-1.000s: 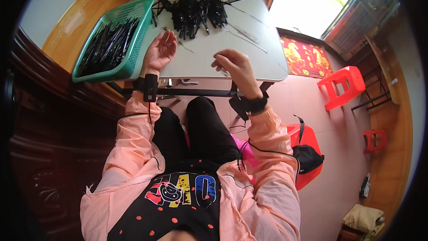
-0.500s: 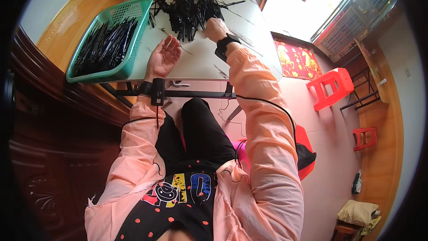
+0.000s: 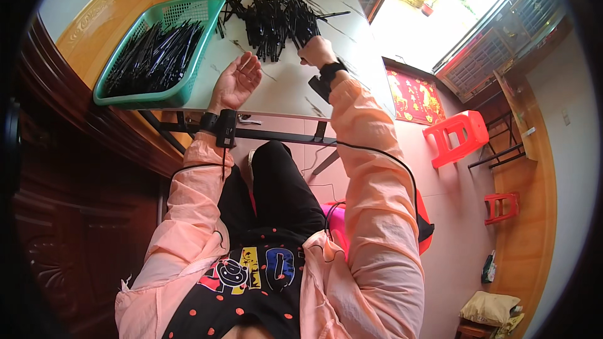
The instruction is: Sorting and bundling black plastic components and placing them into a collection basket.
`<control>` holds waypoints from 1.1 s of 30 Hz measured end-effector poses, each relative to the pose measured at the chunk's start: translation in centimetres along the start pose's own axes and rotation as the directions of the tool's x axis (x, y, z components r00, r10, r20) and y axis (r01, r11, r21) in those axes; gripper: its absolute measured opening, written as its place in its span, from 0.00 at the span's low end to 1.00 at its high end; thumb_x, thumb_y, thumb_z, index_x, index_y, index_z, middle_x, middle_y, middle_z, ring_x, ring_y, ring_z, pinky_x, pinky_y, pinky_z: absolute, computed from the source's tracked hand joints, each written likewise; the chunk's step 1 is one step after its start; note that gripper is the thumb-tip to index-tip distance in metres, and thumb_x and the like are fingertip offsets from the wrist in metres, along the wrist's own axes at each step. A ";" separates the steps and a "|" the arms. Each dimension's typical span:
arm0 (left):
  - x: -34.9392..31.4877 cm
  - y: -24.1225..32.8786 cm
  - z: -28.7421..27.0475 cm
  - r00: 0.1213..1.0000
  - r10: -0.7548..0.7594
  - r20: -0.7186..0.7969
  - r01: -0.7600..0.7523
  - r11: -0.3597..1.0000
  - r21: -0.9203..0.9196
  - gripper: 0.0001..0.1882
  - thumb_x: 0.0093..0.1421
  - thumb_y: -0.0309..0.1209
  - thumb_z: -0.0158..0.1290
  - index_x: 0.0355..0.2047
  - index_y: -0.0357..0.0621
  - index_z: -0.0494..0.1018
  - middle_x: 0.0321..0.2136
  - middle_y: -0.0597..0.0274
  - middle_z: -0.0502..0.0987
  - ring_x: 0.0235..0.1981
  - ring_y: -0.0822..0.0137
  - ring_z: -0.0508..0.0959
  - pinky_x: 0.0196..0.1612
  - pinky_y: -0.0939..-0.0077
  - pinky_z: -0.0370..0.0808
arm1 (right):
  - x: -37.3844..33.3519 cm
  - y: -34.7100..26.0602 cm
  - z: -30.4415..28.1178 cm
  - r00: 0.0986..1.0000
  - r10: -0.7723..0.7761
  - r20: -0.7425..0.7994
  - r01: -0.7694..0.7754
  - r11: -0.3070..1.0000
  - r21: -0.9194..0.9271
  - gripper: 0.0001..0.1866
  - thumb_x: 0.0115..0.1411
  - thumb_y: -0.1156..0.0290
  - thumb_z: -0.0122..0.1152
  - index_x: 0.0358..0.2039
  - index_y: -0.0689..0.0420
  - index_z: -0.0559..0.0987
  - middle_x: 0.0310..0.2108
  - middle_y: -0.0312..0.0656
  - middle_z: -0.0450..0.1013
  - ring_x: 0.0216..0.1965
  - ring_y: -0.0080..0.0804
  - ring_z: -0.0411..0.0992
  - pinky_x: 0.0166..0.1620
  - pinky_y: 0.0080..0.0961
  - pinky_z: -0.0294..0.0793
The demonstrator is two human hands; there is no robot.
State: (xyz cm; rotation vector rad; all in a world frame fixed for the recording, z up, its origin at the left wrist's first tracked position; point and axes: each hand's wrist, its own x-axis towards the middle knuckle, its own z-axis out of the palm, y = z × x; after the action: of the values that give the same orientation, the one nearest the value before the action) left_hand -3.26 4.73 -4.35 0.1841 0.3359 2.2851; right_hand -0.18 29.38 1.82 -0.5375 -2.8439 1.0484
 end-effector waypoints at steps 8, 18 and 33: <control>0.0 0.0 0.3 0.999 0.029 -0.030 -0.027 0.997 0.070 0.11 0.62 0.31 0.45 0.43 0.42 0.71 0.38 0.58 0.77 0.40 0.65 0.76 0.47 0.68 0.73 | -6.4 0.1 -0.4 0.959 -0.053 0.280 -0.218 0.496 0.841 0.07 0.56 0.74 0.57 0.30 0.65 0.76 0.24 0.41 0.74 0.22 0.22 0.71 0.27 0.16 0.73; -0.9 -0.9 2.5 0.997 -0.031 0.072 -0.001 0.914 0.406 0.14 0.61 0.32 0.48 0.45 0.38 0.68 0.37 0.57 0.76 0.41 0.64 0.76 0.46 0.73 0.73 | -13.2 -3.9 4.8 0.919 -0.248 0.306 -0.245 0.249 0.937 0.08 0.60 0.73 0.52 0.35 0.65 0.73 0.31 0.41 0.73 0.26 0.20 0.70 0.31 0.14 0.71; -0.4 -0.1 1.4 0.985 -0.122 0.124 0.063 0.915 0.399 0.11 0.61 0.32 0.49 0.40 0.39 0.72 0.34 0.57 0.77 0.36 0.65 0.77 0.35 0.74 0.76 | -13.1 -3.7 7.2 0.884 -0.280 0.374 -0.388 0.008 0.922 0.12 0.63 0.66 0.49 0.39 0.61 0.72 0.31 0.40 0.73 0.28 0.22 0.71 0.31 0.17 0.71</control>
State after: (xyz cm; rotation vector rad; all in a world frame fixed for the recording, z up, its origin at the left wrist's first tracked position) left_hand -2.59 4.69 -3.09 0.5275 0.7117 2.0740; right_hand 9.75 17.81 -0.53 -0.1692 -1.2638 3.0655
